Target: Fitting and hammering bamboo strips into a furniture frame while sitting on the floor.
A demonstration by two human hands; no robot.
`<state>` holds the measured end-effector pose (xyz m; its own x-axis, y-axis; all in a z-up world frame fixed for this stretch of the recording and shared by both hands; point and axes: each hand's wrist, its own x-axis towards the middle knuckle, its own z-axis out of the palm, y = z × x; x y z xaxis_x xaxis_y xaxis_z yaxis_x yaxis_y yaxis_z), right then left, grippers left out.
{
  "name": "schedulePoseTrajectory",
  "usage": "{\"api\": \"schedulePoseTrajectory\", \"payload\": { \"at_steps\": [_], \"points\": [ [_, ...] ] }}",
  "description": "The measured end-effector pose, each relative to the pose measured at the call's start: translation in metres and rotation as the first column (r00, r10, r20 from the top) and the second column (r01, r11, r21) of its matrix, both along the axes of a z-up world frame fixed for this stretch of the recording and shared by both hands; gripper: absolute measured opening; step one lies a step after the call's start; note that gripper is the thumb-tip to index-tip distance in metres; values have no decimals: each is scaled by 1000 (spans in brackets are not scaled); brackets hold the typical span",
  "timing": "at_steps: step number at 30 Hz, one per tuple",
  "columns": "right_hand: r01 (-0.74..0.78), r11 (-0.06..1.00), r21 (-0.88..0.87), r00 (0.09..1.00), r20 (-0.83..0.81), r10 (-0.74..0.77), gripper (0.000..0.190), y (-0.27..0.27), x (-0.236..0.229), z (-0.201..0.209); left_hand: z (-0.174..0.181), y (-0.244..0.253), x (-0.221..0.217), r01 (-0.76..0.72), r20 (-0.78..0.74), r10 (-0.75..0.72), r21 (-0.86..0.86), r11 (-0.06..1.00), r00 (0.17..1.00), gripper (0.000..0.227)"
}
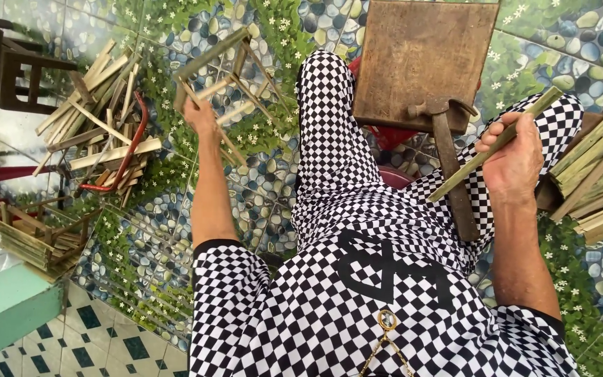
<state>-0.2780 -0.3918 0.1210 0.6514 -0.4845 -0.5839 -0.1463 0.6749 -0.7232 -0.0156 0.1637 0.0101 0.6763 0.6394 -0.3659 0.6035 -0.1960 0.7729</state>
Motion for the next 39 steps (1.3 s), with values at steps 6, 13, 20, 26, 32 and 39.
{"api": "schedulePoseTrajectory", "payload": {
  "at_steps": [6, 13, 20, 26, 32, 39],
  "points": [
    [-97, 994, -56, 993, 68, 101, 19, -6, 14, 24, 97, 4, 33, 283, 155, -310, 176, 943, 938, 16],
    [-304, 915, -265, 943, 50, 328, 17, -9, 40, 76, 218, -39, 50, 551, 474, -588, 232, 802, 656, 17],
    [-476, 756, -449, 837, 34, 547, 9, -1, 65, 120, 330, -110, 21, 479, 429, -359, -212, 852, 829, 32],
    [-580, 519, -628, 654, 20, 756, 37, 3, 74, 139, 361, -188, -9, 517, 379, -386, -352, 781, 841, 15],
    [-612, 444, -654, 563, 33, 826, 55, -13, 59, 159, 314, -260, -23, 571, 434, -373, -672, 471, 820, 5],
    [-626, 417, -659, 677, -195, 709, 38, -37, 48, 146, 244, -306, -51, 510, 357, -386, -736, 445, 851, 14]
  ]
}}
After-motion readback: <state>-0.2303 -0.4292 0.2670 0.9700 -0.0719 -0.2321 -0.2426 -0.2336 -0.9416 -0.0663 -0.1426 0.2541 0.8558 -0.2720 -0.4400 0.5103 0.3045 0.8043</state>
